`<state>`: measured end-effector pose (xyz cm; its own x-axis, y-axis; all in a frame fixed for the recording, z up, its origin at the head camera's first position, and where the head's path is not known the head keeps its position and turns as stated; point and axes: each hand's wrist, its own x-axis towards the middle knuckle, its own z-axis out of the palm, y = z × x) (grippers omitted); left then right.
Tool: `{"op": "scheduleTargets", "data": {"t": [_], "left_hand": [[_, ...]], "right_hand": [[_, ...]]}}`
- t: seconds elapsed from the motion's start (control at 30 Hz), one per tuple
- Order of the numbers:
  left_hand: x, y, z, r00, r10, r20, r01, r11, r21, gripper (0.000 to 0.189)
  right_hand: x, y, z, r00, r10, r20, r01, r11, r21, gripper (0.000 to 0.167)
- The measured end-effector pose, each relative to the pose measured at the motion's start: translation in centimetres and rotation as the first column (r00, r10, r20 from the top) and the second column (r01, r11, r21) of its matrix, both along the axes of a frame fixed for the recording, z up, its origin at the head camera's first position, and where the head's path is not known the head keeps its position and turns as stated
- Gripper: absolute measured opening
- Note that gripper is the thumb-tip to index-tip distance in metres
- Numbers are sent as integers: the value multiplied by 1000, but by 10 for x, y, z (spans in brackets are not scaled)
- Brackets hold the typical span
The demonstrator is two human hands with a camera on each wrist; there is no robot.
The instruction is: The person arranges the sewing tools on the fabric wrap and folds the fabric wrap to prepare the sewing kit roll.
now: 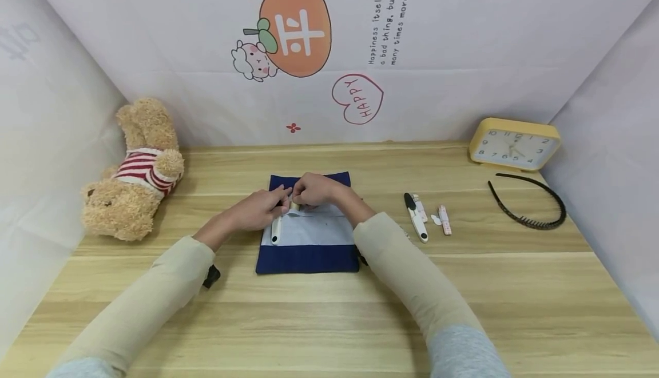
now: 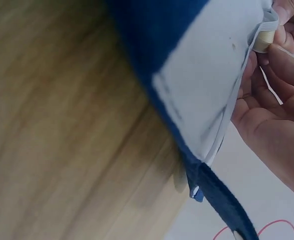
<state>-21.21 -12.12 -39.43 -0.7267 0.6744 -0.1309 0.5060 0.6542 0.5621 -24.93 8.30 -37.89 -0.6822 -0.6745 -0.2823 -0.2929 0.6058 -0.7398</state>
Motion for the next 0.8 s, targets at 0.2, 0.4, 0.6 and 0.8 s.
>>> {"op": "scheduleTargets", "data": {"t": [0.2,0.4,0.6,0.8], "left_hand": [[1,0,2,1000,14,7,-13,1000,-15,22],[0,0,3,1000,18,18,-19,1000,9,20],[-1,-1,1,999,25,37,-26,999,28,17],[-1,-1,1,999,30,38,-31,999,13,14]], "right_hand": [[4,-5,2,994,102,-47,-99,993,59,29],[6,-4,2,995,85,-57,-82,996,45,28],[4,0,0,995,90,-40,-90,996,19,24],[4,8,0,994,101,-44,-102,994,-31,16]]}}
